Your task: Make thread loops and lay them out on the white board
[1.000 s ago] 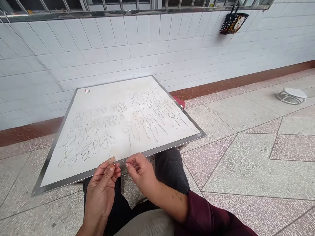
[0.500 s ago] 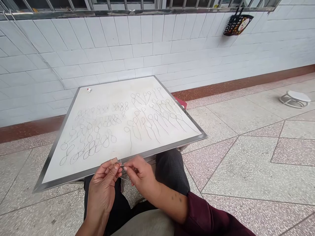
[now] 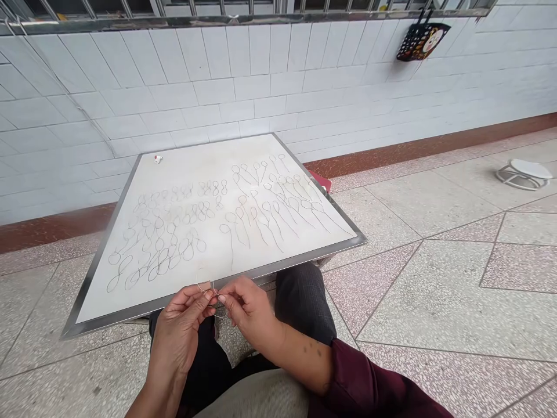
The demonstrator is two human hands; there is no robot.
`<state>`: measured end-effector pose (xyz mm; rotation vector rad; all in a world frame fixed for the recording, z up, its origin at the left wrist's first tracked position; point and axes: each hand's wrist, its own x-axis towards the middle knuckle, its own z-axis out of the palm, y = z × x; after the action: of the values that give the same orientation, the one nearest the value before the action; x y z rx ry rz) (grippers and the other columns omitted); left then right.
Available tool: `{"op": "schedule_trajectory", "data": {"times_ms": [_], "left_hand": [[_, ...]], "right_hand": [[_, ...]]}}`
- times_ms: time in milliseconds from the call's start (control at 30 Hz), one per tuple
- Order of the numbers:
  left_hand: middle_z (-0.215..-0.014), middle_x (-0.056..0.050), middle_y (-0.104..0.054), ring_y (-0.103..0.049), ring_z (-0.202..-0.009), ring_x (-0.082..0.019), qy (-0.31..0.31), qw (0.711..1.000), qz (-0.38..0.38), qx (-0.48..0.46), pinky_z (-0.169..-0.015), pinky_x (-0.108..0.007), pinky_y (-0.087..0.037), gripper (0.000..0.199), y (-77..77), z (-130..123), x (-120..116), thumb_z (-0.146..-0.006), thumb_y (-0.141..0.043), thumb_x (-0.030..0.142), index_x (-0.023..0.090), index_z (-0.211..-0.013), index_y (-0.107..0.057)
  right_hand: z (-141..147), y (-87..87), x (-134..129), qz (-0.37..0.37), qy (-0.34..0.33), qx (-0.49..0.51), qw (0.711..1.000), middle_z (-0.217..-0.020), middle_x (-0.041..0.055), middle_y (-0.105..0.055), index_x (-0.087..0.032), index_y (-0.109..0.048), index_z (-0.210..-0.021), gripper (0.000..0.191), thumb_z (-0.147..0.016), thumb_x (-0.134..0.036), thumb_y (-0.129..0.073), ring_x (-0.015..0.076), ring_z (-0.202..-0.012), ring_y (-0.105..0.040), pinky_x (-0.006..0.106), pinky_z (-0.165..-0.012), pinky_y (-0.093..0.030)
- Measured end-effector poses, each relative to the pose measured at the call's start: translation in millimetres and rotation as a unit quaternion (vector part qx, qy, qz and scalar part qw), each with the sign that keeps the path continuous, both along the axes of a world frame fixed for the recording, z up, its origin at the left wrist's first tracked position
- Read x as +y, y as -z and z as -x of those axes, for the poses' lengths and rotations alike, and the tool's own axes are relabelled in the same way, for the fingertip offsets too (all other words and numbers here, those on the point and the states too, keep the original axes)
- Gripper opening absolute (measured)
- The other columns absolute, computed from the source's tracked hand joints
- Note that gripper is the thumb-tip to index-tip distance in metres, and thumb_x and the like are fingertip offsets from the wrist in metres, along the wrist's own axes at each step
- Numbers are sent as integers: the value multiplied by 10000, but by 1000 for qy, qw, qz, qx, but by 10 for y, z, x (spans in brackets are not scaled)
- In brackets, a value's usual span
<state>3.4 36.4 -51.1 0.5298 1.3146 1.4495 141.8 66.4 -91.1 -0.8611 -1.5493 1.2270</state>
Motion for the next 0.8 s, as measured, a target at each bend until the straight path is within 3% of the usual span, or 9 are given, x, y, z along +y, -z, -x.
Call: {"op": "schedule_trajectory", "data": {"times_ms": [200, 433, 667, 800], "left_hand": [[-712, -39, -748, -623, -649, -125, 12, 1000, 13, 7, -581, -218, -512, 310, -17, 28, 21, -507, -941, 344, 170, -697, -769], [-701, -40, -748, -645, -684, -143, 27, 999, 21, 4, -594, -222, -515, 287, -42, 41, 28, -504, -939, 326, 174, -652, -745], [-703, -37, -753, -630, -659, -131, 26, 1000, 3, 13, -627, -234, -508, 249, 16, 48, 33, -535, -925, 293, 174, -640, -732], [-705, -36, -752, -629, -664, -133, 28, 999, -14, 19, -694, -257, -512, 269, 18, 29, 41, -574, -909, 286, 176, -783, -779]], "right_hand": [[0, 1, 5, 34, -5, 3, 999, -710, -34, -535, -207, -634, -832, 149, -929, -316, -605, 54, -434, -484, 197, -430, -419], [6, 31, 44, 143, -39, 42, 988, -531, -69, -500, -204, -616, -805, 207, -875, -393, -664, 82, -413, -465, 196, -405, -399], [7, 4, 54, 152, -35, 34, 987, -521, -72, -508, -202, -616, -774, 234, -845, -410, -696, 78, -408, -453, 191, -393, -390], [11, -13, 48, 152, -45, 46, 986, -527, -76, -507, -212, -603, -772, 235, -853, -412, -694, 78, -417, -452, 193, -404, -394]]}}
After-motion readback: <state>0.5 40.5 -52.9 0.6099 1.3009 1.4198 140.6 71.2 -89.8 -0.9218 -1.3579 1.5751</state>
